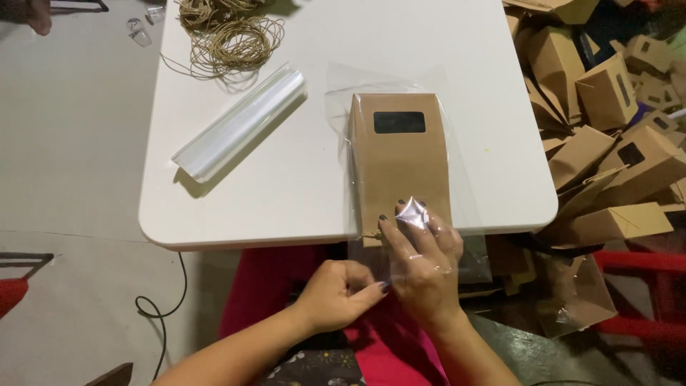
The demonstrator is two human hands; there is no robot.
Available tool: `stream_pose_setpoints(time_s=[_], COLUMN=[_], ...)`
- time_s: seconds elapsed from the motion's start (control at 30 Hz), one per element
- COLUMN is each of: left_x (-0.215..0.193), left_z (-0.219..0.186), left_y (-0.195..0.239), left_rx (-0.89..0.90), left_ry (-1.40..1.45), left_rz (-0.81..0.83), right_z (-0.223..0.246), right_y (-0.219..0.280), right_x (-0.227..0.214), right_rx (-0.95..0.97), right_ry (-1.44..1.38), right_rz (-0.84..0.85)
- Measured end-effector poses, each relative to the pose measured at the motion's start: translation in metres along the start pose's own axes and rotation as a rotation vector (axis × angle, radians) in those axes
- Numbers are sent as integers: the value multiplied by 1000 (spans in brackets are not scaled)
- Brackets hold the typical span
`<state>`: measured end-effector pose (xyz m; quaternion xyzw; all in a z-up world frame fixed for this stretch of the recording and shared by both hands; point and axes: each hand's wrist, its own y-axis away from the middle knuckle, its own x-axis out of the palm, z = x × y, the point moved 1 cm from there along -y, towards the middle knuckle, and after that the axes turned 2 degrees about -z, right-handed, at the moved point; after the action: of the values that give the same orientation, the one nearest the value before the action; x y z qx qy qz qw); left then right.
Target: Packaging a small brown cardboard box into a clear plastic sleeve on a white table.
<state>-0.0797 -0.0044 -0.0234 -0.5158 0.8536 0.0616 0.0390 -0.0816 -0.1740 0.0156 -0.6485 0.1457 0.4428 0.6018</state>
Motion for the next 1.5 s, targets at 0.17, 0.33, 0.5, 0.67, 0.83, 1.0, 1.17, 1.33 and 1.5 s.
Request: stream_pose_setpoints(time_s=[0.17, 0.33, 0.5, 0.67, 0.83, 1.0, 1.17, 1.33, 1.5], left_x=[-26, 0, 10, 8, 4, -16, -29, -31, -57], left_z=[-48, -85, -86, -80, -73, -63, -60, -55, -79], left_y=[11, -3, -32, -33, -26, -35, -39, -27, -28], left_rx=[760, 952, 1010, 1089, 1096, 909, 1004, 1097, 973], left_ry=[-548, -851, -842, -799, -531, -926, -886, -652, -536], left_rz=[-632, -274, -259, -232, 72, 131, -116, -37, 15], right_z=[-8, -8, -6, -10, -27, -11, -11, -27, -21], right_y=[7, 21, 12, 8, 14, -2, -9, 9, 15], right_x=[13, 31, 29, 35, 55, 31, 27, 40, 33], right_rx=[24, 82, 64, 38, -10, 10, -26, -9, 4], right_ry=[-14, 189, 211, 214, 276, 241, 123, 113, 54], right_rz=[-10, 171, 78, -41, -115, -22, -130, -45, 178])
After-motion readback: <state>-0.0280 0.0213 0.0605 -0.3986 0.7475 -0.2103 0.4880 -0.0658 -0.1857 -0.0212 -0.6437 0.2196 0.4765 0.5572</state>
